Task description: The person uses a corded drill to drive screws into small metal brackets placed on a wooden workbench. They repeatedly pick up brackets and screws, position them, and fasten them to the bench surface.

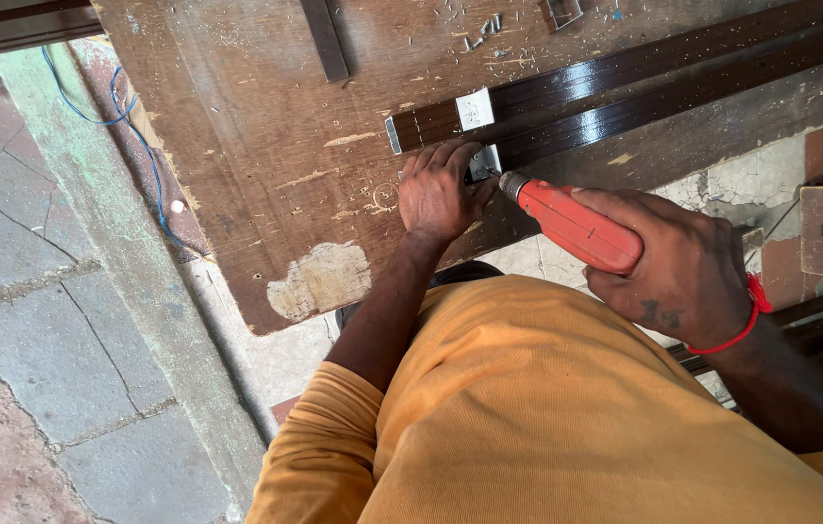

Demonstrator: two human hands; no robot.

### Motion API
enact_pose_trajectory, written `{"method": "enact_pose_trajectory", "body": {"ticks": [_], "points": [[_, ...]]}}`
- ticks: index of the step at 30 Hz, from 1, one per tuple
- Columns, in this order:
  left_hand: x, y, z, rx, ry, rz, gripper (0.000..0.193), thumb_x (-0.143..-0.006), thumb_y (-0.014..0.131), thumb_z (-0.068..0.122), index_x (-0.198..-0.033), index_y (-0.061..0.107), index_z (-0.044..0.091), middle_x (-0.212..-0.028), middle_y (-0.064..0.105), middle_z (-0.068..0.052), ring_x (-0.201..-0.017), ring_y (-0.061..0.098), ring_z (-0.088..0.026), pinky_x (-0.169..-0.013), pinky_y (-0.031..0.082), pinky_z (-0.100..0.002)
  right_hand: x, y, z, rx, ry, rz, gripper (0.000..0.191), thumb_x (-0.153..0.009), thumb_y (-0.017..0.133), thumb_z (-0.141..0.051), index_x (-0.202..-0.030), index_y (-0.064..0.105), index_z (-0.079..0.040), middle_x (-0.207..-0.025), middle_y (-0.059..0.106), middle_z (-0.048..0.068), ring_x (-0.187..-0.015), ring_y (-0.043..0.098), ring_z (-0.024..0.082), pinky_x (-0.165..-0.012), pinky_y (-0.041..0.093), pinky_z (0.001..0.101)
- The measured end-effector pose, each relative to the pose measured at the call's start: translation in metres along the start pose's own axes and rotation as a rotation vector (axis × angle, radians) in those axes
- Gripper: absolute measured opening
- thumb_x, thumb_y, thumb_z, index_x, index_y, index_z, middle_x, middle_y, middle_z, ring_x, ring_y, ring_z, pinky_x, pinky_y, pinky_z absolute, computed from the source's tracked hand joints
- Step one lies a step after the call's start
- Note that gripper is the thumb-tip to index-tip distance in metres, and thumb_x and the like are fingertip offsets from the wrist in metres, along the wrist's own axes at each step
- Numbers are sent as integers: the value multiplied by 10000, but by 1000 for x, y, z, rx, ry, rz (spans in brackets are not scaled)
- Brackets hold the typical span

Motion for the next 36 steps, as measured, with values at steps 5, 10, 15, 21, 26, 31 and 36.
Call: {"method": "enact_pose_trajectory", "body": {"ticks": [5,10,15,21,26,31,36], "points": [[0,-2,0,4,4,16,535,-831,807,493,-1217,710,136,-1253,714,-47,-1189,655,-244,-1038,485,-417,-4,-3,-4,2,-18,-6,637,-668,788,-93,-1296,682,-114,-1231,736,110,-1007,739,319,-824,593,408],[0,0,-1,6,3,15,536,-829,800,497,-1218,711,140,-1255,713,-38,-1198,654,-239,-1036,491,-419,-7,-5,-8,-17,-53,-3,623,-680,762,-85,-1296,677,-118,-1219,737,110,-998,741,316,-828,594,401],[0,3,-1,-17,-5,-14,556,-825,804,520,-1221,707,142,-1264,703,-51,-1196,647,-248,-1016,494,-425,-9,-7,-9,27,-59,9,595,-705,747,-79,-1295,687,-135,-1192,749,107,-961,745,322,-800,599,406],[-3,8,-5,-58,-25,-73,634,-745,834,423,-1287,673,135,-1262,697,-64,-1166,656,-245,-991,506,-416,-18,-6,-6,70,-47,-86,645,-697,762,-123,-1334,662,-149,-1135,752,90,-856,756,287,-742,601,404],[-11,36,-17,-259,-155,-417,459,-920,710,168,-1369,621,190,-1270,698,-53,-1125,669,-203,-980,530,-395,-30,-10,-15,102,-110,-108,622,-688,731,-111,-1306,666,-148,-1176,752,92,-860,762,298,-689,608,403],[-10,43,-24,-192,-196,-464,509,-900,664,102,-1387,602,236,-1260,696,-55,-1046,676,-201,-925,538,-415,-43,-11,-23,144,-68,-248,685,-672,742,-132,-1346,627,-176,-1112,730,84,-802,747,319,-644,604,420],[-7,22,-19,-110,-60,-141,408,-870,665,129,-1271,703,193,-1194,747,-52,-1057,699,-213,-921,555,-392,-57,-6,-22,186,-29,-368,760,-676,754,-228,-1416,580,-207,-1165,710,56,-787,751,282,-627,608,406]]}}
Point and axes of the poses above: each hand's wrist, its own x-axis away from the middle knuckle, its own y-axis out of the palm, z = x × y, the point moved 6 cm from there along -x, towards the middle knuckle
